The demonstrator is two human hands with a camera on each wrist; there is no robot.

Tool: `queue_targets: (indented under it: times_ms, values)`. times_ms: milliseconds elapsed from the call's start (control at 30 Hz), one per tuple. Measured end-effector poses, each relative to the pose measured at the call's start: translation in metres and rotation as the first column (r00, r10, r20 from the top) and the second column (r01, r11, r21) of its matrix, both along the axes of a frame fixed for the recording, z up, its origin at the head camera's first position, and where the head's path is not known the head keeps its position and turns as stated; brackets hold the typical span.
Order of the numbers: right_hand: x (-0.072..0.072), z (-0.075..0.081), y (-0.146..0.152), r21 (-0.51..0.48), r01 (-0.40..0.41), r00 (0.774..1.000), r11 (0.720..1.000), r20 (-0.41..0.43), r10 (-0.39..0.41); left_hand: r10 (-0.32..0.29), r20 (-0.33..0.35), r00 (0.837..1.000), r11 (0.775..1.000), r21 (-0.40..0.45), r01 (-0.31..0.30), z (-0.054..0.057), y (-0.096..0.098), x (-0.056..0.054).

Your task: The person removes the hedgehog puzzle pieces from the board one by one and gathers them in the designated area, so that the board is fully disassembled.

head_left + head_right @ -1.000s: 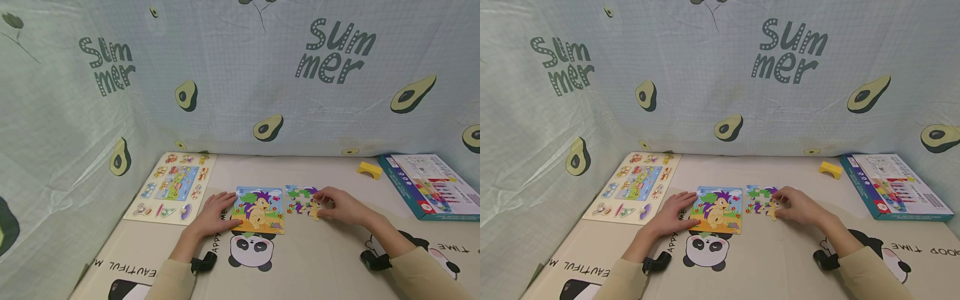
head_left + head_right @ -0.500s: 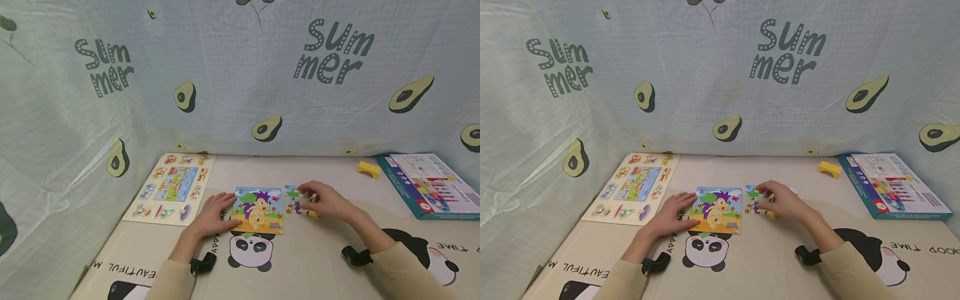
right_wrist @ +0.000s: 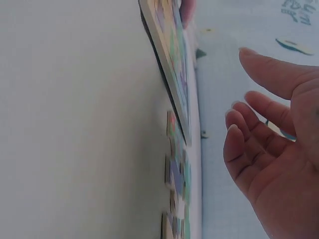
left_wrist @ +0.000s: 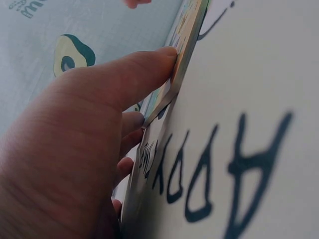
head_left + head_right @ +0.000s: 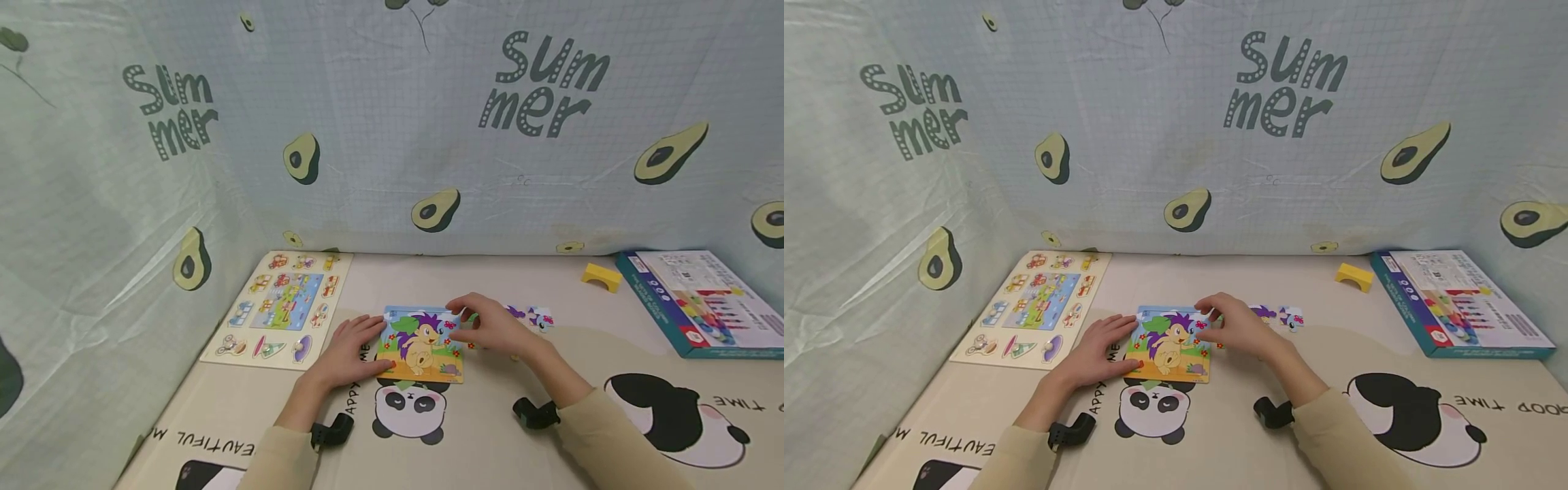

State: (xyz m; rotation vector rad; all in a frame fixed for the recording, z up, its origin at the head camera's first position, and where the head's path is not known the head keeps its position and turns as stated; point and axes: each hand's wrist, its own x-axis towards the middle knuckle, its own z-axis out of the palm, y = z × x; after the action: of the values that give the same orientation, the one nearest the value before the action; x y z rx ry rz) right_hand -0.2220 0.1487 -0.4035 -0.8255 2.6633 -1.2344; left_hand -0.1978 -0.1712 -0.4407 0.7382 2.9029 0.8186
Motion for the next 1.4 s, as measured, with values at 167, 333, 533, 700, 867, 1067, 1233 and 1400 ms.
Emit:
queue_targets:
  times_ms: [167,333,533,700,867,1067,1233,1400]
  values:
    - [-0.001,-0.005,-0.012,0.013,-0.004,1.0,1.0,0.012,0.003,-0.003,0.001,1.0,1.0,-0.006,0.003,0.0,0.0,0.0]
    - [-0.001,-0.01,-0.021,0.068,0.021,0.999,0.997,0.035,-0.023,-0.004,0.0,1.0,1.0,-0.009,0.004,0.0,0.001,0.0]
    - [-0.001,-0.014,-0.025,0.143,0.031,0.998,0.989,0.049,-0.038,-0.009,-0.011,1.0,1.0,0.0,0.009,0.0,0.001,0.0]
    - [0.0,-0.016,-0.027,0.192,0.025,0.998,0.981,0.048,-0.035,-0.01,-0.008,1.0,1.0,0.003,0.01,0.001,0.001,0.0]
    - [0.002,-0.017,-0.03,0.226,0.024,0.999,0.974,0.04,-0.034,-0.012,-0.018,1.0,1.0,0.009,0.012,0.001,0.0,0.0]
    - [0.004,-0.014,-0.034,0.264,0.051,0.996,0.963,0.052,-0.068,-0.013,-0.024,1.0,1.0,0.006,0.013,0.0,0.0,0.0]
    - [0.006,-0.013,-0.036,0.281,0.072,0.995,0.957,0.053,-0.09,-0.01,-0.013,1.0,1.0,0.002,0.01,0.0,0.001,-0.001]
    - [0.007,-0.014,-0.037,0.281,0.076,0.994,0.957,0.052,-0.094,-0.008,0.0,1.0,1.0,0.009,0.008,0.002,0.001,0.0]
